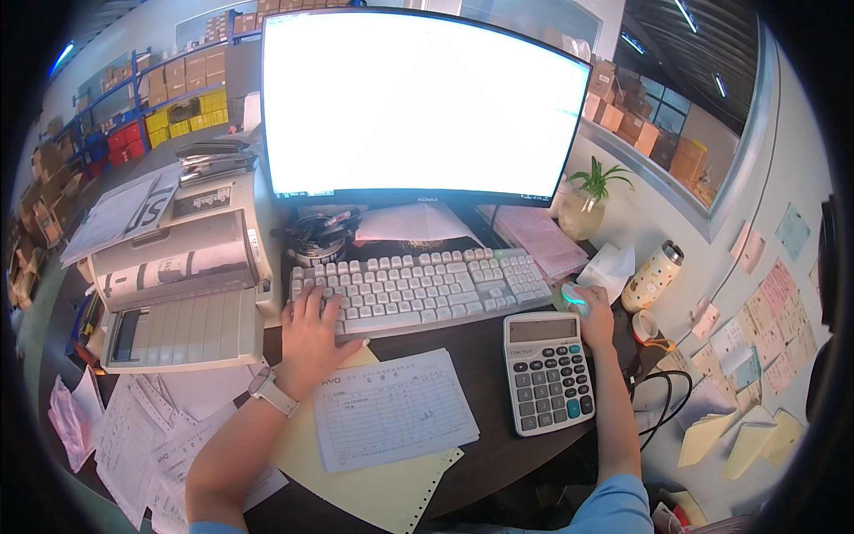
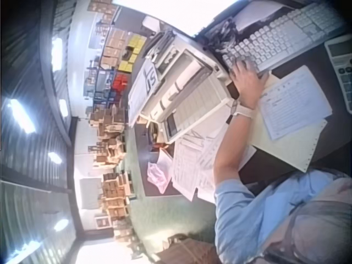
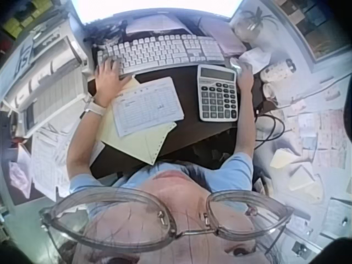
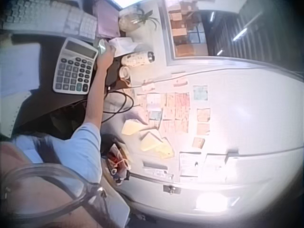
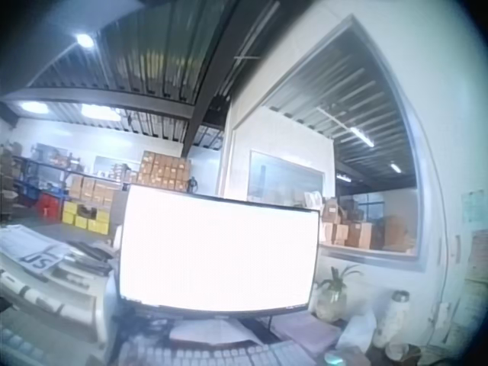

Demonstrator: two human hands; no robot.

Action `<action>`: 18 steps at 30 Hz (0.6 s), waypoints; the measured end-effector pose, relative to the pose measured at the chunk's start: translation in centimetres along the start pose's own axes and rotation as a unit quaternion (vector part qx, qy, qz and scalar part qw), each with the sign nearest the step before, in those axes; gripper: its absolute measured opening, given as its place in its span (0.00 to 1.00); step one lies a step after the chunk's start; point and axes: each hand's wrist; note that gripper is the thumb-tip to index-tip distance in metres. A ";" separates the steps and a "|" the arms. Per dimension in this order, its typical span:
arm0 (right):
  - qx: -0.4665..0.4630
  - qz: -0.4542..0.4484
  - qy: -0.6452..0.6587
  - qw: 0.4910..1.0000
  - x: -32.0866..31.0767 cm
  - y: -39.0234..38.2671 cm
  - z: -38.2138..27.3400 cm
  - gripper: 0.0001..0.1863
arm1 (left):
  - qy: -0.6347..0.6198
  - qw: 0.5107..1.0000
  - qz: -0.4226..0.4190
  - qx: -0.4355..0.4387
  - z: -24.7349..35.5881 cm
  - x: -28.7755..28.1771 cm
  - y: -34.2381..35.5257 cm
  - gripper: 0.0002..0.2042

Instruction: The person sits at a desk and processes multiple paper documents by feeding them into a scanner, typing on a keyboard, and using a calculator. They repeatedly pick up sheets, scan them, and organize the processed papers into separate stacks on the desk.

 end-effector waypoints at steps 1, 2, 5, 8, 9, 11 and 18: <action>-0.050 0.041 -0.045 0.997 0.1 0.2 0.4 0.16 | -0.001 1.000 0.001 -0.001 0.0 0.0 0.0 0.34; -0.098 0.079 -0.088 0.988 0.2 0.3 0.5 0.15 | -0.001 1.000 -0.002 -0.001 0.0 -0.1 -0.1 0.34; -0.139 0.104 0.012 0.985 0.0 1.6 0.0 0.13 | 0.015 1.000 -0.004 -0.006 -0.1 -0.2 -0.1 0.34; -0.082 -0.012 0.187 0.979 -1.5 2.1 -2.9 0.15 | 0.000 1.000 -0.004 -0.002 -0.1 0.2 0.0 0.34; -0.101 -0.058 0.186 0.976 -1.4 2.6 -3.1 0.17 | 0.000 1.000 -0.004 -0.001 0.0 0.1 0.1 0.33; -0.140 -0.137 0.146 0.970 -1.9 3.4 -4.7 0.17 | 0.002 1.000 -0.001 0.005 0.1 0.2 0.2 0.33; -0.164 -0.238 0.091 0.953 -0.1 4.6 -6.2 0.20 | 0.000 1.000 0.001 -0.006 0.0 0.1 0.0 0.33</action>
Point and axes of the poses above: each hand's wrist, its own y-axis towards the middle knuckle, its own x-axis out of the palm, z = x × y, and after that the axes turned 4 degrees about -x, right-handed
